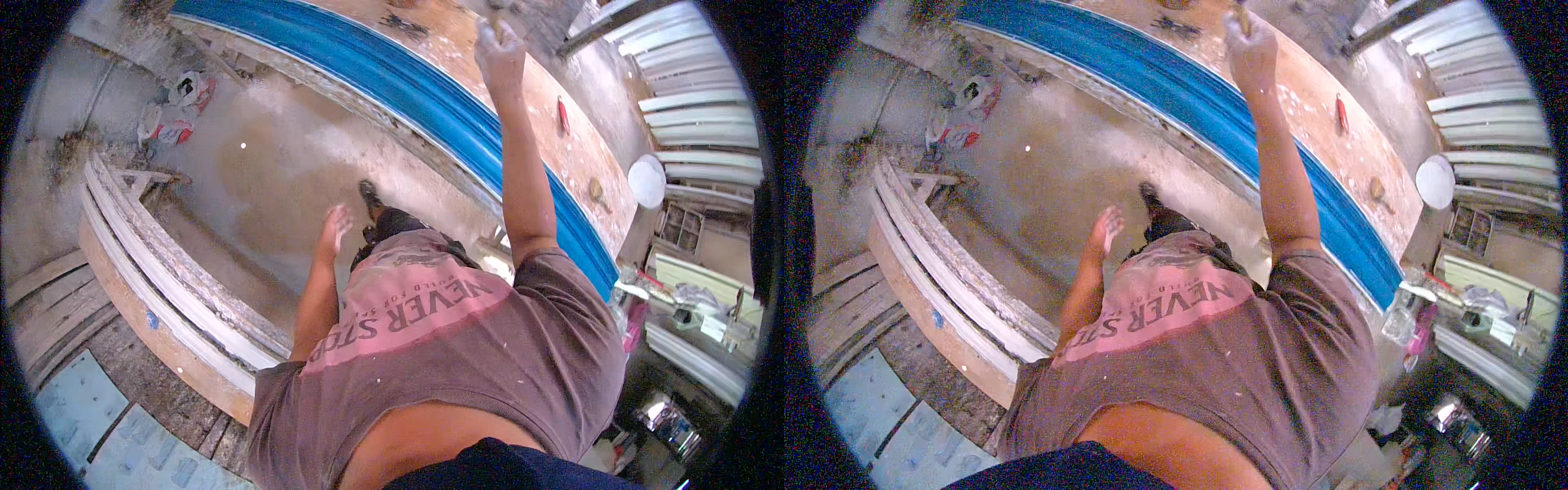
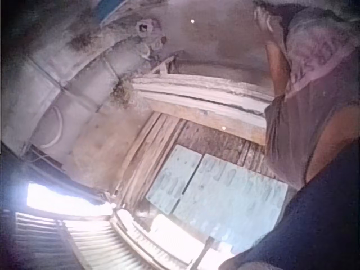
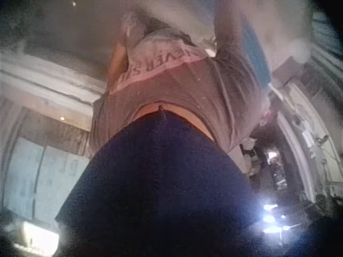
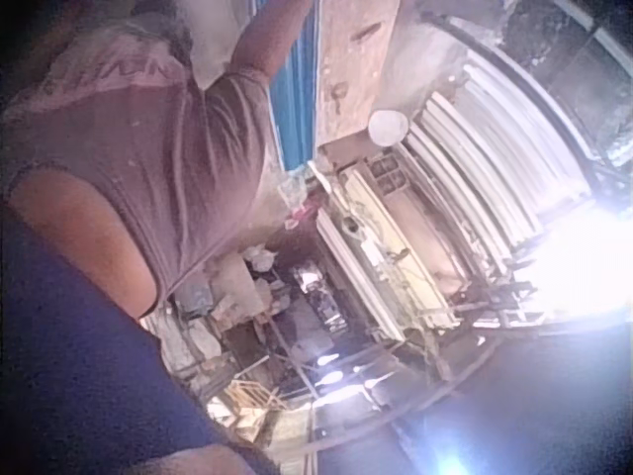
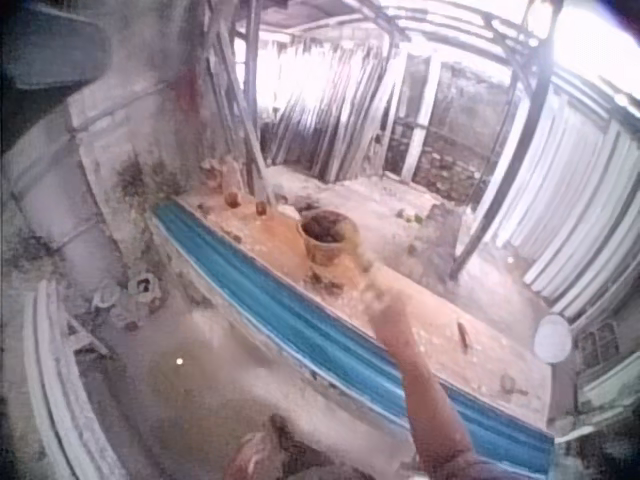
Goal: The person paints a long, curved wooden piece with blue paint using a brush. They repeatedly dip the brush into a container of paint and apply it to the surface of the wood, working along its length.
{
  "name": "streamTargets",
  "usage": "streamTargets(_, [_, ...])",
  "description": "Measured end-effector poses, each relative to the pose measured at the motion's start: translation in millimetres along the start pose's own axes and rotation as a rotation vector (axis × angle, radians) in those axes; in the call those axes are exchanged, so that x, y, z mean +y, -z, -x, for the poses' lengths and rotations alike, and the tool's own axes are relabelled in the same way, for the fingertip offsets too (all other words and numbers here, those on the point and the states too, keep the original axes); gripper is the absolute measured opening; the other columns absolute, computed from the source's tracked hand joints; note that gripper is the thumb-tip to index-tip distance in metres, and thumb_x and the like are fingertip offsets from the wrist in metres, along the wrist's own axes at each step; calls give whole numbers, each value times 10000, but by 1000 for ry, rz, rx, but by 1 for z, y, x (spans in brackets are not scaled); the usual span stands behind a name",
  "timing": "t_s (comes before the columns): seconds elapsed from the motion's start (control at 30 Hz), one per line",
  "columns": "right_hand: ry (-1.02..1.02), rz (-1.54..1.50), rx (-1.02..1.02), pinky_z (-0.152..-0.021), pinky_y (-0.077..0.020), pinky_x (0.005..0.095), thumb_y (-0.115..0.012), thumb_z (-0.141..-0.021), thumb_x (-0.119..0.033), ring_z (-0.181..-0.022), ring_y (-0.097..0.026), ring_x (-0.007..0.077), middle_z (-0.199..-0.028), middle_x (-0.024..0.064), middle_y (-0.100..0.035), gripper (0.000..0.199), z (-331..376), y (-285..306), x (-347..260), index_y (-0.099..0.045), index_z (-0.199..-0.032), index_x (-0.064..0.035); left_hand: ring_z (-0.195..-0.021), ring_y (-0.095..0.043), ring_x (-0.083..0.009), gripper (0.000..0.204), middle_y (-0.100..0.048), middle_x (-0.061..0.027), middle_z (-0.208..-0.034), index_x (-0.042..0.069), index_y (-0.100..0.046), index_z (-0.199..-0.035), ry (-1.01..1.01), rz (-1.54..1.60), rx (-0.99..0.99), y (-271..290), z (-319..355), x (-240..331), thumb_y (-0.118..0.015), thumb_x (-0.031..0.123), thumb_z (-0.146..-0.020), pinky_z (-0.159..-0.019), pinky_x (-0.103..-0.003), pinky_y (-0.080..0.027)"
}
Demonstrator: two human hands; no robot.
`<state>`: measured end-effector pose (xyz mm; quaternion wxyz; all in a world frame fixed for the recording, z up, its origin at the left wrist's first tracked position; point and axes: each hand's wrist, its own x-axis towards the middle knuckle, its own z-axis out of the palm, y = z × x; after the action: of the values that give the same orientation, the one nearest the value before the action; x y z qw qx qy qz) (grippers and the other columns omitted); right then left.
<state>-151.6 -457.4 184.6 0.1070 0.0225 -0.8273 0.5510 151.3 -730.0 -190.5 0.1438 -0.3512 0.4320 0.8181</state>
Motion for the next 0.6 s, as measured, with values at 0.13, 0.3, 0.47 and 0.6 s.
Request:
streamTargets(0.13, [542,953,8,-673,-483,488,-526,-882,-207,-695,-610,341,-859,193,-652,226,-6,44,98,-628,-837,-9,-1144,-545,-283,563,-508,-125,-1334,104,-447,-1364,205,-57,318,70,55,-100,-518,433,-914,-958,-411,-457])
streamTargets(0.3, [-1,337,-111,-708,-510,453,-515,-887,-195,-822,-636,316,-874,221,-653,231,34,142,72,-647,-891,-5,-1137,-547,-306,523,-517,-126,-1330,101,-461,-1352,348,-127,623,130,144,-187,-506,396,-923,-939,-420,-467])
streamTargets(0.47, [60,23,-108,-614,-471,437,-504,-927,-235,-641,-601,335,-663,220,-596,292,113,193,184,-651,-893,15,-1130,-550,-329,485,-525,-128,-1326,98,-475,-1341,280,-215,613,73,140,-237,-495,358,-931,-920,-429,-478])
streamTargets(0.6, [121,414,-289,-638,-474,448,-541,-910,-247,-651,-607,348,-715,223,-614,292,138,267,149,-628,-887,31,-1088,-571,-250,370,-576,-77,-1207,138,-492,-1261,-11,82,216,-39,96,-287,-511,304,-931,-924,-426,-461])
